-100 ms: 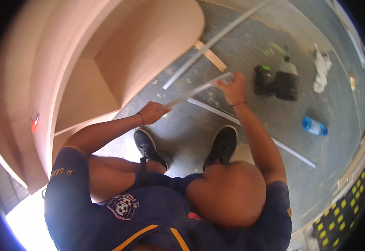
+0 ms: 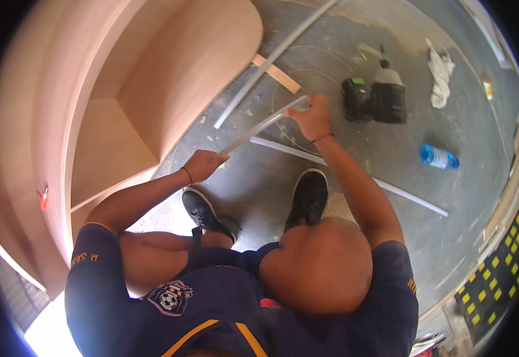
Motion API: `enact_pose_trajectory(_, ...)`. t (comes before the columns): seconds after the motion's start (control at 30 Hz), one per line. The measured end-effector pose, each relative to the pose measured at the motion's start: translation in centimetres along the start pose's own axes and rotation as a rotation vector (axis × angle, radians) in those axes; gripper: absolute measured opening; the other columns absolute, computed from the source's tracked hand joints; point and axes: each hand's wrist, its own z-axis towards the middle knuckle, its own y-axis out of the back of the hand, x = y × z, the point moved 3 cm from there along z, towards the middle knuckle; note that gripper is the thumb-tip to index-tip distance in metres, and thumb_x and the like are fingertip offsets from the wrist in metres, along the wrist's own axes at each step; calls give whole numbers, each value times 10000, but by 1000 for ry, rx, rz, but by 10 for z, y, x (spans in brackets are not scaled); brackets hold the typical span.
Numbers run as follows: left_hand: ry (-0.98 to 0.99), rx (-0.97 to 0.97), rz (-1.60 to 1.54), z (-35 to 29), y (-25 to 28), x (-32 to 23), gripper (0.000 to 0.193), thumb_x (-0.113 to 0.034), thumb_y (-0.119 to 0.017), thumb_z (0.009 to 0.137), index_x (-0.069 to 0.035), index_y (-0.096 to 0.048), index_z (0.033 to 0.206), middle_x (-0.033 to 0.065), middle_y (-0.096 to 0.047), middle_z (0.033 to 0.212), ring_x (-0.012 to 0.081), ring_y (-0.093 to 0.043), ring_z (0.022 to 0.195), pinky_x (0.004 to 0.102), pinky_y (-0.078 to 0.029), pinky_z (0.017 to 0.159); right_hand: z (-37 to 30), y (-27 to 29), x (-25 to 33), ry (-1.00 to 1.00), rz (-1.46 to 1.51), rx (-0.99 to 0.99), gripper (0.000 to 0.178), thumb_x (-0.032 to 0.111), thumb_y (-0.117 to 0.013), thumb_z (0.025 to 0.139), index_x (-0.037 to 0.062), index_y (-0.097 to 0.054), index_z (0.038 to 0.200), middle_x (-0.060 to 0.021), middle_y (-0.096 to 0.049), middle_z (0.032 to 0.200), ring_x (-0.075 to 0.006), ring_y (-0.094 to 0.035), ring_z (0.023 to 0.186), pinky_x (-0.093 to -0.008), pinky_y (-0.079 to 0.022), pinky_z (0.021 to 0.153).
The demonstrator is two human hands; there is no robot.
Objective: The person assembles a wooden shelf unit by applying adhesive strips, drilling holes with a power drill, and securing curved panels into place while sitting on the floor.
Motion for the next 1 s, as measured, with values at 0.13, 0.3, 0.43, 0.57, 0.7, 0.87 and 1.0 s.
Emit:
enact_pose_trajectory(0.13,45,51,-59,3,-17,-19,623,-542,-481,908,36,-628,730,197,-572,616,287,-553,592,406,-439,615,-1,17,-13,1,-44,27,713,357,-871,585,-35,-493,1044,-152,-505,972,-244,-538,850,-357,-472,744)
enact_pose_trajectory(0.3,51,59,-76,3,-18,-23,639,-539,-483,912,41,-587,665,160,-545,581,226,-535,566,377,-433,590,2,18,-11,73,-148,17,753,360,-886,578,-34,-474,1070,-106,-491,944,-184,-500,846,-320,-464,750)
enact_pose_trajectory(0.43,21,132,-242,4,-28,-3,578,-516,-485,925,15,-587,718,107,-564,604,171,-536,544,330,-447,583,5,21,20,147,-54,79,673,291,-866,612,-14,-479,1071,-115,-499,971,-201,-509,864,-331,-462,759)
enact_pose_trajectory(0.57,9,230,-388,14,-26,-27,497,-467,-464,954,-13,-572,782,67,-568,632,132,-552,564,286,-461,578,4,28,63,265,91,195,548,176,-823,638,17,-495,1047,-130,-519,986,-232,-543,865,-343,-470,768)
enact_pose_trajectory(0.7,-194,86,-625,53,-4,-76,468,-434,-455,966,-19,-555,775,43,-535,627,126,-541,557,268,-438,550,-7,30,85,463,63,265,467,144,-790,695,61,-500,1053,-52,-524,931,-141,-496,810,-268,-418,652)
enact_pose_trajectory(0.87,-292,-86,-755,72,22,-139,432,-384,-461,972,-24,-530,744,28,-497,644,108,-469,572,279,-385,545,-25,30,105,347,164,243,417,70,-750,673,41,-507,1012,-107,-537,900,-231,-552,849,-332,-464,769)
enact_pose_trajectory(1.0,-308,-175,-851,68,21,-157,402,-342,-436,989,-31,-513,745,15,-467,684,96,-432,620,269,-372,573,-24,44,107,353,118,172,416,70,-743,671,34,-505,1009,-112,-548,933,-256,-563,879,-342,-465,772)
